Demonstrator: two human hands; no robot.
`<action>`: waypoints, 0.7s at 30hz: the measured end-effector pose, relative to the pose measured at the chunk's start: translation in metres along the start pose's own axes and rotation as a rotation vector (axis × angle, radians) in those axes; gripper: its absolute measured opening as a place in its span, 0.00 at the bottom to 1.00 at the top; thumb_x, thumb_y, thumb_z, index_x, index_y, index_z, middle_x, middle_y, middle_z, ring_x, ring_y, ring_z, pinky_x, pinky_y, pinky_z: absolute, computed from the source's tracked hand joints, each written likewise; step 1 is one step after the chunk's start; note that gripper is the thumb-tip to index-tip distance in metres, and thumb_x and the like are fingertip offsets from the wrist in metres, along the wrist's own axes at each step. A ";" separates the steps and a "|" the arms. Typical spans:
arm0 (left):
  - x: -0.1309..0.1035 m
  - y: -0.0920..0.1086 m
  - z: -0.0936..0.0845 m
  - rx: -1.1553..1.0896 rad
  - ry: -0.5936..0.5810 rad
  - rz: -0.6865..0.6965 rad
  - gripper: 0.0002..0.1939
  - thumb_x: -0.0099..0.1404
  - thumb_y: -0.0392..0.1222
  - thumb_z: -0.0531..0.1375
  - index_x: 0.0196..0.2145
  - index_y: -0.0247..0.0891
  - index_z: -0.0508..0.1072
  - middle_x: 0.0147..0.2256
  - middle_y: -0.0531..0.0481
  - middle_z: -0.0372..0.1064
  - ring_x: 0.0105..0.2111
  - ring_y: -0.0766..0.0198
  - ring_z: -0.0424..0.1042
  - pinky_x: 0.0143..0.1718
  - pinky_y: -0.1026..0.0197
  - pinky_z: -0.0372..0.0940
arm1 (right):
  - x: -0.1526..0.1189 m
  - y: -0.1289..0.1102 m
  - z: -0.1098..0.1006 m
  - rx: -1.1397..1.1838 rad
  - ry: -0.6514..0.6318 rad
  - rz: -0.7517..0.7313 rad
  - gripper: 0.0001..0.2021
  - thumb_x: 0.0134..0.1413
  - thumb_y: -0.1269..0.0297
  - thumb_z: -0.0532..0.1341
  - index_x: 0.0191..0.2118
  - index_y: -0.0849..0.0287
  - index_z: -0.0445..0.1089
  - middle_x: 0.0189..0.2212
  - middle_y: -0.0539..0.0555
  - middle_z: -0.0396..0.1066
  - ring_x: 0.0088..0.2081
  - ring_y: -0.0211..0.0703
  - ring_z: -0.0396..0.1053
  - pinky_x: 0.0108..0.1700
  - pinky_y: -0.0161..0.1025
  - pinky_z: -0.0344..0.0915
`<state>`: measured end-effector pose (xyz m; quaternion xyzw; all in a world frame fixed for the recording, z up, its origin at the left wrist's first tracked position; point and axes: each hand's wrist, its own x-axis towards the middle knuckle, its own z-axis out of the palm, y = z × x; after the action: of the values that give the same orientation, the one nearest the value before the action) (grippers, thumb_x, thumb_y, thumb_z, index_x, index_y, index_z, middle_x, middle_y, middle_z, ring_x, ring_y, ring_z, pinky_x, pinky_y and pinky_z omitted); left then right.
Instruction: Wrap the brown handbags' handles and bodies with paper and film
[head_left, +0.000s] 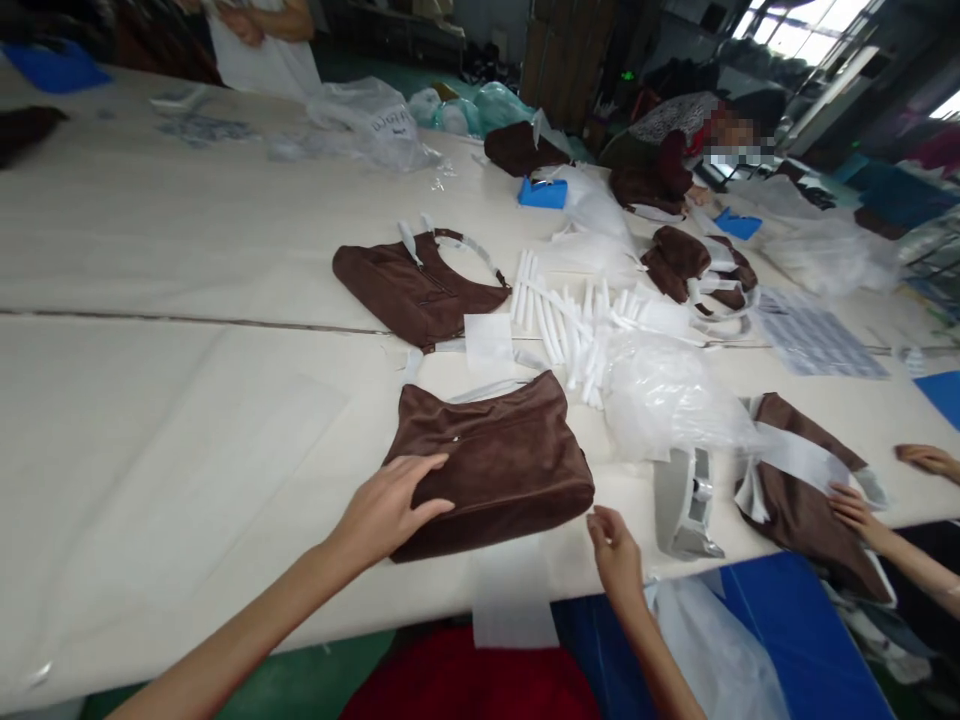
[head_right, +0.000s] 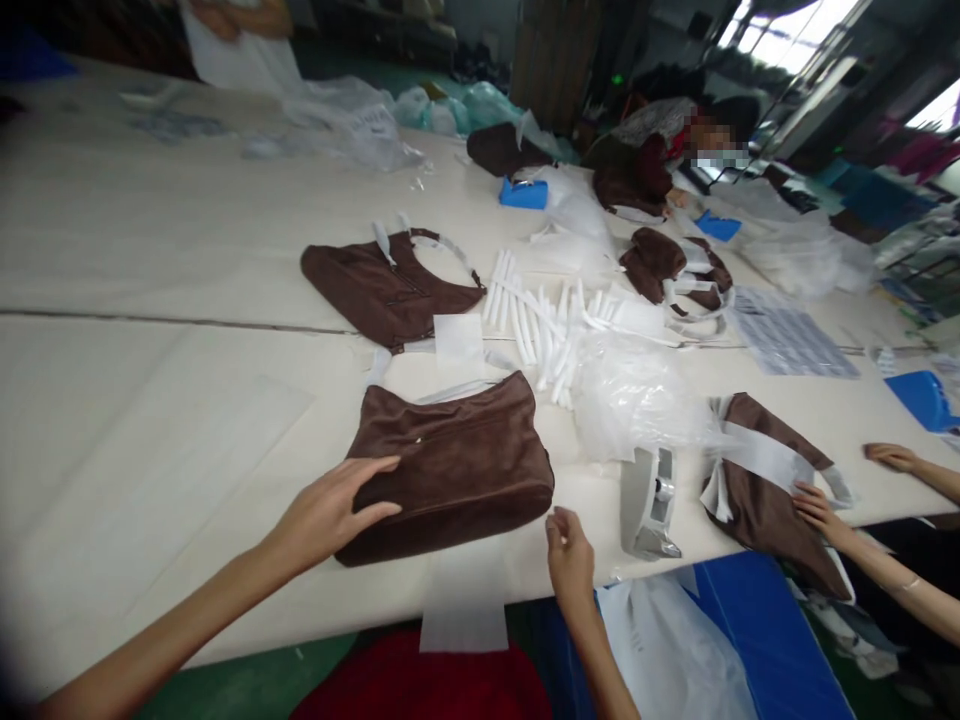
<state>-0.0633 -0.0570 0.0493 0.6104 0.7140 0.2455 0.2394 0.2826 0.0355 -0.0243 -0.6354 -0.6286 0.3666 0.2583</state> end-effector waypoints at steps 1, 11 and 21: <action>-0.013 -0.006 0.004 0.062 0.015 0.003 0.28 0.63 0.59 0.60 0.55 0.44 0.70 0.53 0.43 0.72 0.53 0.49 0.70 0.56 0.51 0.63 | 0.006 -0.005 -0.013 -0.086 0.059 -0.128 0.21 0.56 0.47 0.56 0.44 0.58 0.71 0.40 0.63 0.76 0.44 0.59 0.75 0.45 0.55 0.72; -0.005 0.009 0.043 0.536 -0.098 0.029 0.15 0.62 0.36 0.62 0.47 0.40 0.68 0.41 0.44 0.71 0.44 0.53 0.71 0.43 0.56 0.63 | 0.058 -0.095 0.023 -0.888 -0.450 -0.884 0.20 0.51 0.65 0.68 0.50 0.61 0.68 0.42 0.61 0.71 0.45 0.53 0.66 0.47 0.49 0.61; 0.007 0.030 0.072 0.654 -0.063 0.008 0.19 0.57 0.32 0.66 0.44 0.38 0.66 0.39 0.46 0.67 0.40 0.54 0.67 0.35 0.56 0.56 | 0.067 -0.065 0.032 -0.897 -0.310 -1.115 0.22 0.48 0.61 0.71 0.46 0.58 0.65 0.39 0.56 0.67 0.39 0.48 0.60 0.38 0.42 0.53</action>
<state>0.0047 -0.0414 0.0133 0.6650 0.7449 -0.0149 0.0517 0.2135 0.1019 -0.0014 -0.2068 -0.9776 -0.0263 0.0296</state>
